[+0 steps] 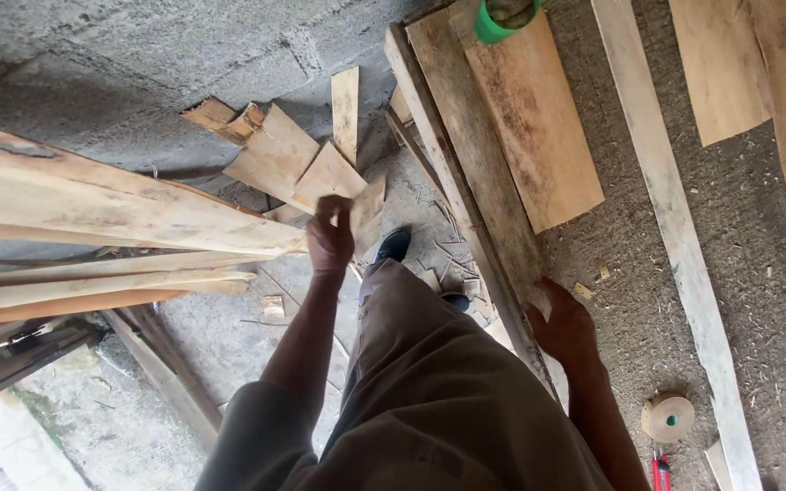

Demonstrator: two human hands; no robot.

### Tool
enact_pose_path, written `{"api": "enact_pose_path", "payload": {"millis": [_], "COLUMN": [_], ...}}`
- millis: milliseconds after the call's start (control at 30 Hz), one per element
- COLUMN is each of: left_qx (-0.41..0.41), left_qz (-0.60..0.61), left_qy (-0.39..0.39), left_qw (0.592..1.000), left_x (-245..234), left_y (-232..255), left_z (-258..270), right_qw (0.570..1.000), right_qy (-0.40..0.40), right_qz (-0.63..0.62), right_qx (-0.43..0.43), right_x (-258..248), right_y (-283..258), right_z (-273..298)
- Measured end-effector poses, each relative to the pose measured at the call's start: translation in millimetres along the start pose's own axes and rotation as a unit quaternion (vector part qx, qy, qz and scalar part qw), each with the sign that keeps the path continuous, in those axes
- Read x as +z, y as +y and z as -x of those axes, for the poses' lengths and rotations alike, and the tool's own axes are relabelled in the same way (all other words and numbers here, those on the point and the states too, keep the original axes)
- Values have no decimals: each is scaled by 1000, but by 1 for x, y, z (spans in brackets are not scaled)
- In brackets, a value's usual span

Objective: Organize and align thin pieces of wood veneer or laminate on a workshop table.

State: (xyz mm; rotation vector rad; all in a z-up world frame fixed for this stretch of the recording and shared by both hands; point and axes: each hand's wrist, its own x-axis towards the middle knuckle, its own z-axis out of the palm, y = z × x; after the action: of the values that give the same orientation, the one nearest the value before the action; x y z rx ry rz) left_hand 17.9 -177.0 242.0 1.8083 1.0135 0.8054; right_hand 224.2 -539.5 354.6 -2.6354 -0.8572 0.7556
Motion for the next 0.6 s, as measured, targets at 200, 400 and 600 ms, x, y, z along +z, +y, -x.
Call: {"api": "enact_pose_path", "payload": {"millis": [200,400,600], "left_qx": [94,362,379], "left_qz": [192,191,241], "left_qy": [116,153,134], "left_qw": [970,899,883], "left_x": [-42,-88,-67], "left_y": [107,259,293], "left_z": [-61,-121,-167], "right_qw": [999,981,948], "right_qy": [6,-8,-3], "right_qz": [-22,-111,-230], "right_qx": [-28,-157,-218], "right_x": [-16,-36,-52], "right_y": [-34,-85,-91], "right_z": [-1,-2,11]}}
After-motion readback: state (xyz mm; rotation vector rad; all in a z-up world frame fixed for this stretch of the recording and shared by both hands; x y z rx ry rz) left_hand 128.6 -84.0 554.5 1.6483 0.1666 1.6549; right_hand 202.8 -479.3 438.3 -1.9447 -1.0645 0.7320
